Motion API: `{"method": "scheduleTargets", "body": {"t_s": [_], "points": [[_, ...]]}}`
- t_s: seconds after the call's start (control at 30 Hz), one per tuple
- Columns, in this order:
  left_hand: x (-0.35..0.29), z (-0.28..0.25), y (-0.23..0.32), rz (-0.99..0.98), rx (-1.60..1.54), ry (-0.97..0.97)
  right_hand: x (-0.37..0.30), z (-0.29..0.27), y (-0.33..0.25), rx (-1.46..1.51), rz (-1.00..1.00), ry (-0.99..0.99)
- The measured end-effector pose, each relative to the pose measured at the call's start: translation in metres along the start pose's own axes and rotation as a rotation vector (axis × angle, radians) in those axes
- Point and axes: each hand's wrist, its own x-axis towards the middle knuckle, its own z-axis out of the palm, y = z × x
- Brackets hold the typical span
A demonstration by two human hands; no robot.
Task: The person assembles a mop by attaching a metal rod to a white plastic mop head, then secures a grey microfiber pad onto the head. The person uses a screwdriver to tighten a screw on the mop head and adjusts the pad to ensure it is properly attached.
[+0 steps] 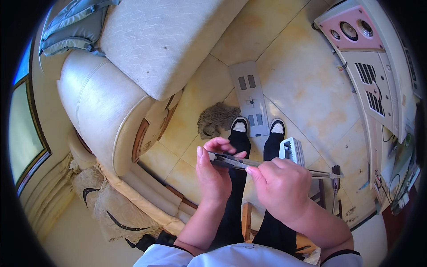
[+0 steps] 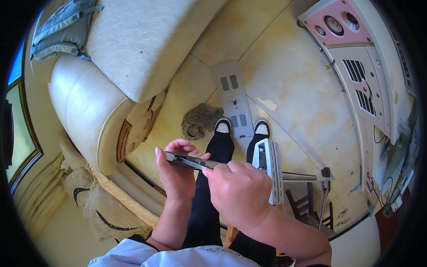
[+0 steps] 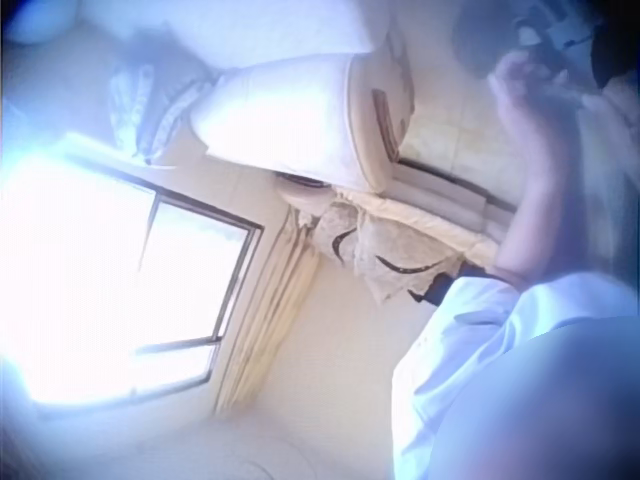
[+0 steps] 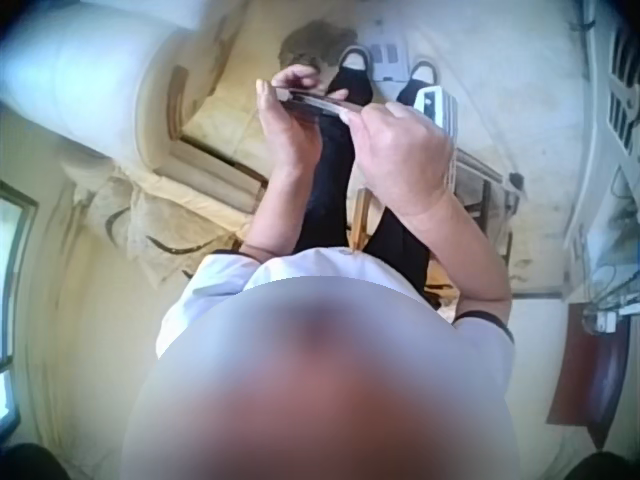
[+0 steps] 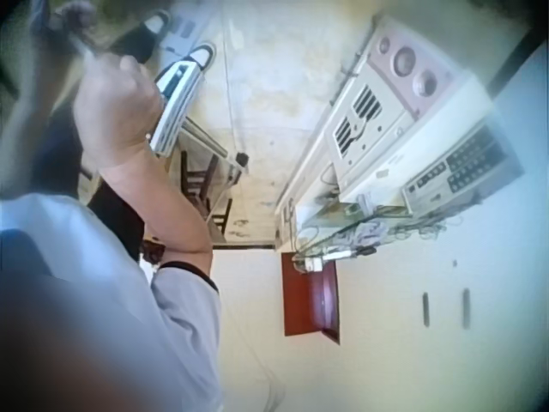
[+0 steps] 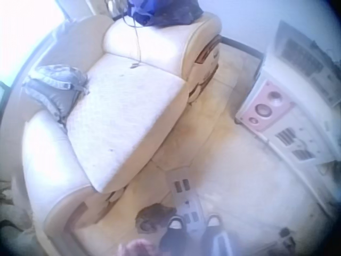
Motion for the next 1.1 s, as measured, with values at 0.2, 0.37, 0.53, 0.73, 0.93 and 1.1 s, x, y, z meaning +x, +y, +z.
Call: {"method": "scheduleTargets", "body": {"t_s": [0.2,0.37,0.53,0.73,0.93,1.1], "points": [[-0.005,0.008,-0.006,0.148,-0.321,-0.012,-0.003,0.004,-0.003,0.128,0.062,0.042],[-0.013,0.000,-0.003,0.164,-0.456,-0.216,-0.013,-0.024,-0.009,0.167,0.083,-0.085],[-0.024,0.006,0.011,0.172,-0.481,-0.307,-0.015,-0.052,-0.028,0.014,-0.075,-0.093],[-0.033,0.007,0.011,0.317,-0.442,-0.295,-0.035,-0.050,-0.052,-0.036,-0.019,-0.117],[-0.038,0.003,0.012,0.292,-0.550,-0.360,-0.050,-0.053,-0.044,0.337,0.099,-0.102],[-0.035,0.001,0.018,0.232,-0.517,-0.310,-0.039,-0.071,-0.049,0.293,0.083,-0.201]]}}
